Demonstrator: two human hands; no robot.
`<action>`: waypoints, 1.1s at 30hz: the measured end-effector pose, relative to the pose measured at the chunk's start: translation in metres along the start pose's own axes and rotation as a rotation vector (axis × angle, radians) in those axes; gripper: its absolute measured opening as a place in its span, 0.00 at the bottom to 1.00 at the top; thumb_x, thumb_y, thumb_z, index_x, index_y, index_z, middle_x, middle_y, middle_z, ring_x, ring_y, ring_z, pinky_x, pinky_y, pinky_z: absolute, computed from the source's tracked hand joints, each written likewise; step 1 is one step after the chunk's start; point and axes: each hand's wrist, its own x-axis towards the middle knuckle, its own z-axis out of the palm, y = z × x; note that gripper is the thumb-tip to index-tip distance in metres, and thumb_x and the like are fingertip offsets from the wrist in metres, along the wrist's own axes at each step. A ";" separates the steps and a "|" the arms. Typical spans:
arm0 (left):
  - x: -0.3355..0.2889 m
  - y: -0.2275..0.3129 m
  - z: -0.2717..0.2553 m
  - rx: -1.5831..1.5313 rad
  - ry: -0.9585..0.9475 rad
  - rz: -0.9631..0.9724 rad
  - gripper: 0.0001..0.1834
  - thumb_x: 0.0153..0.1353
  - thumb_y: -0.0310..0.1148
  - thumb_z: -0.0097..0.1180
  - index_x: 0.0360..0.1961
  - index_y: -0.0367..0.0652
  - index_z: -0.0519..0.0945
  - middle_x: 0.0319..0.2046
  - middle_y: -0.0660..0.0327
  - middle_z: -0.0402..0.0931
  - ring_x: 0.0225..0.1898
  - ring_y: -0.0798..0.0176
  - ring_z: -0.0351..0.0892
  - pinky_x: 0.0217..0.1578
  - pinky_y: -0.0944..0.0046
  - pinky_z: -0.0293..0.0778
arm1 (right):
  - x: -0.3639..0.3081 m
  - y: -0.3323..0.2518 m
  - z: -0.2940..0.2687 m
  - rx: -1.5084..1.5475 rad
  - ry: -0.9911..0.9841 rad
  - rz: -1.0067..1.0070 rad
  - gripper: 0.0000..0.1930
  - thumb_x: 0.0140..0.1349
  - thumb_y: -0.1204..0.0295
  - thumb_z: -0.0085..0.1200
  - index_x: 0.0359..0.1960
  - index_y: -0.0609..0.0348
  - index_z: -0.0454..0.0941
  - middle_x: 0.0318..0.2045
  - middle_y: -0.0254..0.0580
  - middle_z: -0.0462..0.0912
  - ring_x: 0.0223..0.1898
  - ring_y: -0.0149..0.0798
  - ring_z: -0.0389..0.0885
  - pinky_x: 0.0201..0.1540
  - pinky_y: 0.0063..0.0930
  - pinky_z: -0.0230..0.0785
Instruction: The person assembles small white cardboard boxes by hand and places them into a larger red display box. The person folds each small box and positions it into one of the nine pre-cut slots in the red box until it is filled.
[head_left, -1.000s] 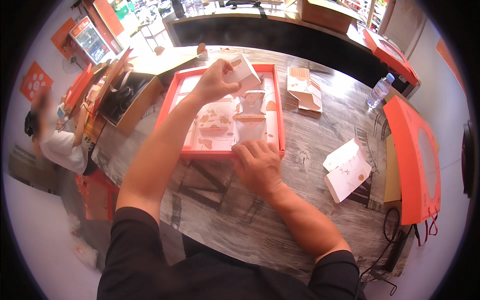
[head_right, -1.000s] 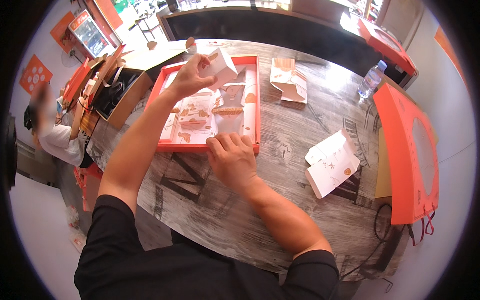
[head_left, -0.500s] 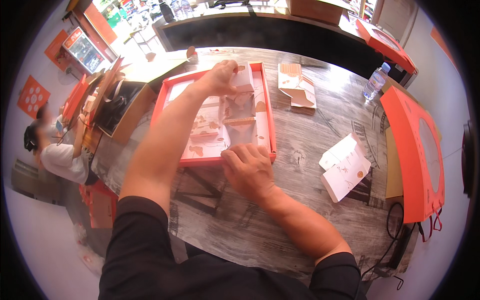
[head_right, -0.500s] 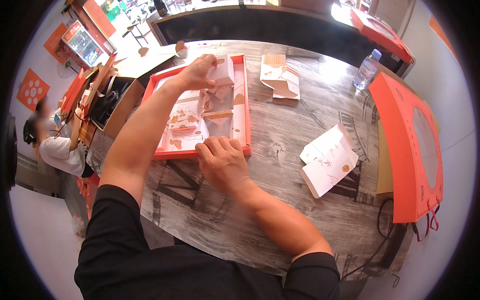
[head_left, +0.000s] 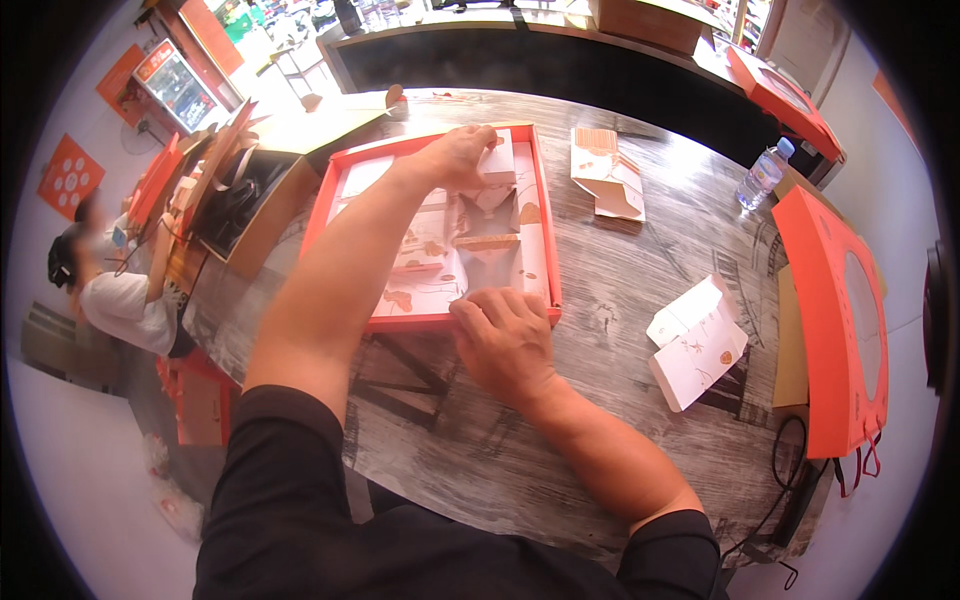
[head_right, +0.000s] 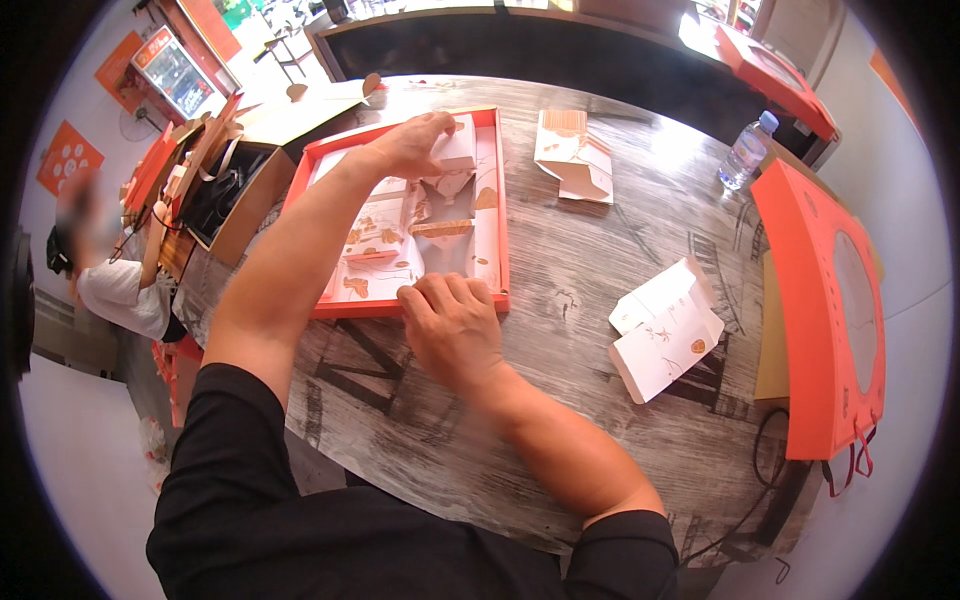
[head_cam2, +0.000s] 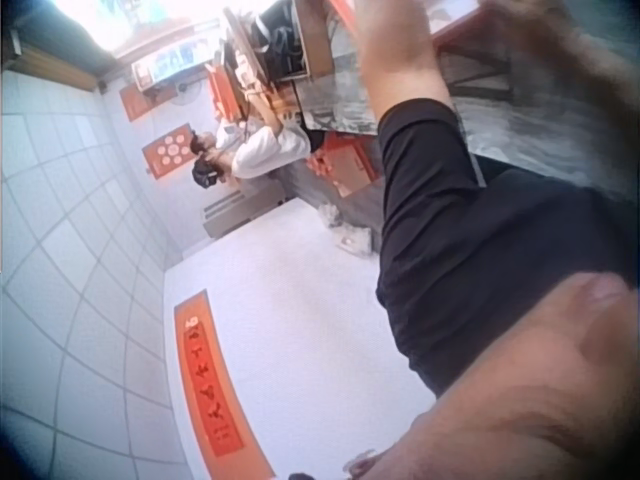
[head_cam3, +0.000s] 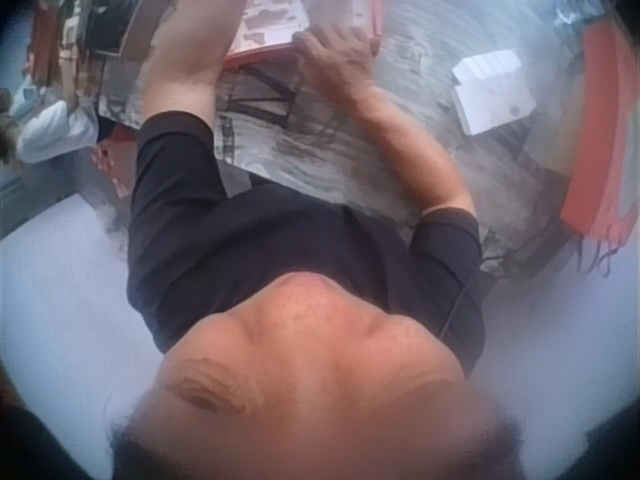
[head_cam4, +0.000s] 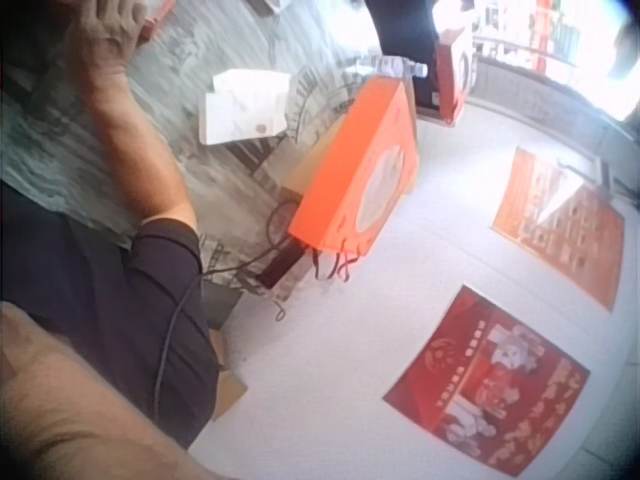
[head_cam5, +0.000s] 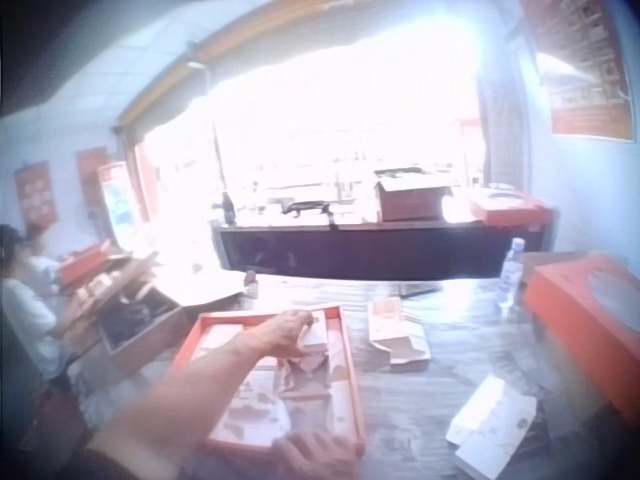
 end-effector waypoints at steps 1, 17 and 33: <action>-0.001 0.000 0.001 -0.011 0.006 0.008 0.38 0.50 0.36 0.76 0.62 0.44 0.72 0.63 0.48 0.72 0.67 0.46 0.69 0.69 0.56 0.67 | -0.001 0.001 0.000 -0.004 -0.001 0.005 0.10 0.54 0.70 0.63 0.39 0.47 0.81 0.37 0.29 0.79 0.41 0.36 0.78 0.45 0.35 0.65; -0.005 -0.010 -0.006 -0.037 -0.069 -0.012 0.42 0.59 0.36 0.72 0.73 0.48 0.66 0.72 0.50 0.64 0.73 0.47 0.64 0.71 0.56 0.65 | 0.000 0.000 0.002 0.010 -0.021 -0.006 0.11 0.54 0.70 0.63 0.40 0.46 0.81 0.38 0.29 0.80 0.42 0.36 0.79 0.46 0.35 0.66; -0.015 -0.011 0.076 0.228 0.276 0.175 0.41 0.72 0.55 0.49 0.77 0.41 0.58 0.78 0.44 0.51 0.80 0.45 0.46 0.78 0.49 0.44 | -0.005 0.005 0.004 0.001 0.016 -0.009 0.10 0.56 0.70 0.59 0.41 0.48 0.80 0.38 0.31 0.80 0.41 0.38 0.79 0.46 0.36 0.65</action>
